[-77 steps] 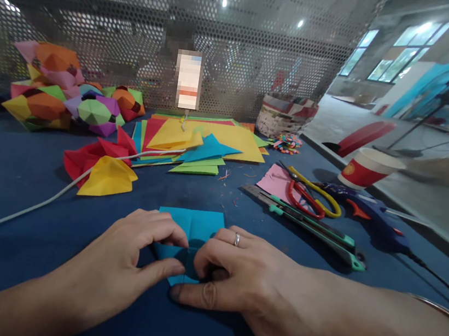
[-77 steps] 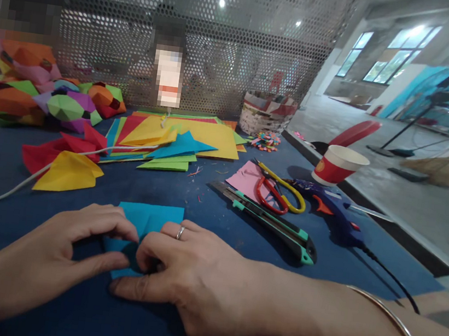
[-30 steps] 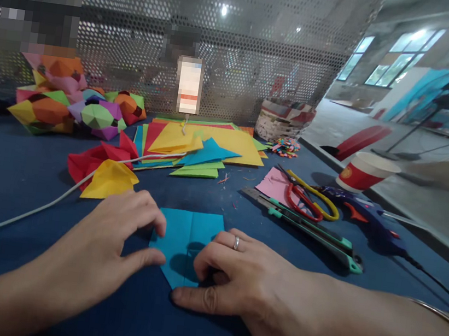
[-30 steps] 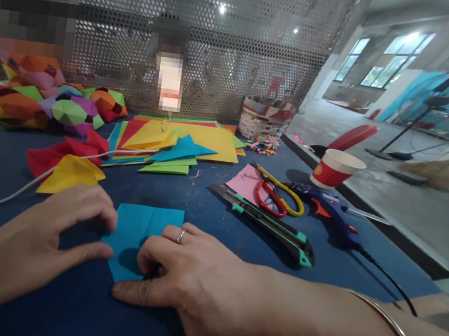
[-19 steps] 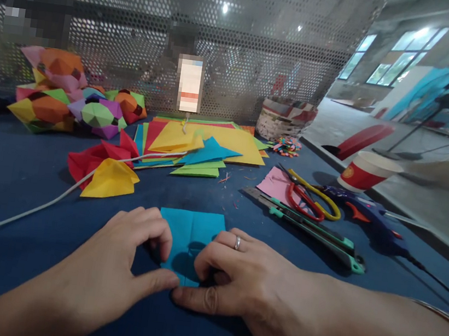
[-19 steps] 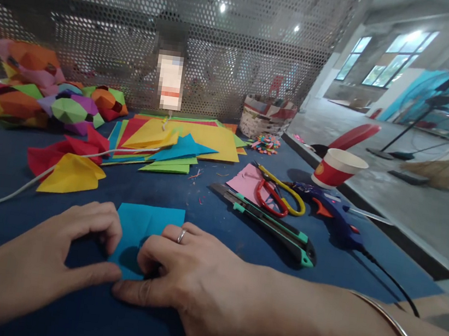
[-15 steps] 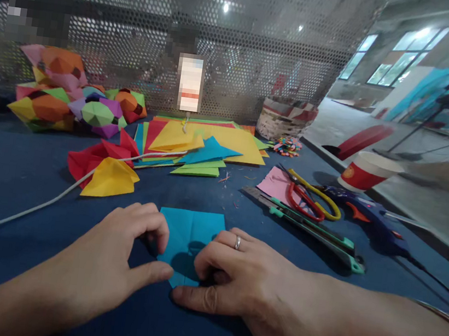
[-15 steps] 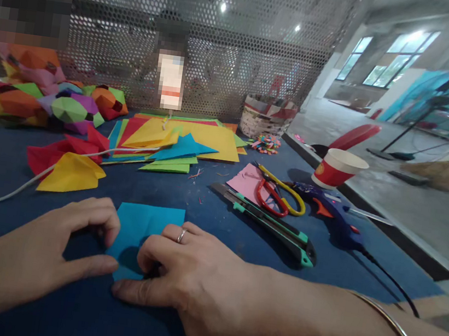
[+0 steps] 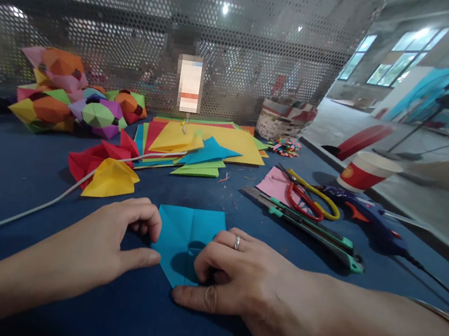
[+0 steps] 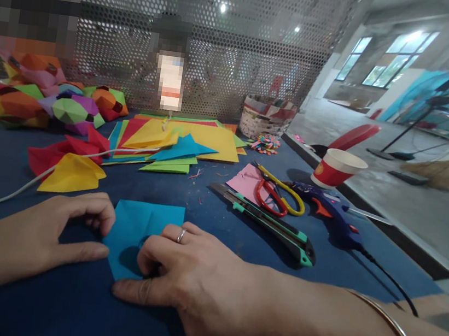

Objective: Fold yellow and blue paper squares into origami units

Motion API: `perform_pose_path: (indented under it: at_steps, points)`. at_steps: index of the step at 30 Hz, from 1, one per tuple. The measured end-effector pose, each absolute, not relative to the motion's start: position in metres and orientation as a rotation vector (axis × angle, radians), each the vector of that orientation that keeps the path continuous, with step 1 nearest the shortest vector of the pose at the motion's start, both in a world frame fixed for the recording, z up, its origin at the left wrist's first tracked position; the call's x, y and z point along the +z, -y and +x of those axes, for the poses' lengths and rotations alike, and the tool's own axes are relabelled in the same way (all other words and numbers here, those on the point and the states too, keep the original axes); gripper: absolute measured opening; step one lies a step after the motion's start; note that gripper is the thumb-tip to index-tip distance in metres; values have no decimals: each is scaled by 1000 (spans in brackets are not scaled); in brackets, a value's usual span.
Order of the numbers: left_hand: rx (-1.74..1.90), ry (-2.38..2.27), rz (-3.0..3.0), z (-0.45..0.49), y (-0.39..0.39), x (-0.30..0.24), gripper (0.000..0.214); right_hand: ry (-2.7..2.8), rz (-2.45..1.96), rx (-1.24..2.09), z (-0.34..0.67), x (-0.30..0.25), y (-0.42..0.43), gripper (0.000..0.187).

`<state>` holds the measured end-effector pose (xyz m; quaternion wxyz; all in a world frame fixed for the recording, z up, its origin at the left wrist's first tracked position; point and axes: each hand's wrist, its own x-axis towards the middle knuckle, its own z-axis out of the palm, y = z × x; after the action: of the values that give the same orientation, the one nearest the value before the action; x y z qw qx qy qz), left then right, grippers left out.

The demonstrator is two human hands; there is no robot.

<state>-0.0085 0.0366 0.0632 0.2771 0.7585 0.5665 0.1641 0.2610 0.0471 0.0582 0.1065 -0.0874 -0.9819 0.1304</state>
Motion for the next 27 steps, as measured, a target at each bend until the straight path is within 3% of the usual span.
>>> perform_pose_path:
  at_steps: [20, 25, 27]
  points:
    - [615, -1474, 2063, -23, -43, 55, 11, 2888, -248, 388, 261, 59, -48, 43]
    - [966, -1386, 2464, -9, -28, 62, 4, 2865, -221, 409, 260, 55, -50, 42]
    - [992, -1221, 2648, -2, -17, 60, 15, 2834, -205, 426, 261, 54, -49, 42]
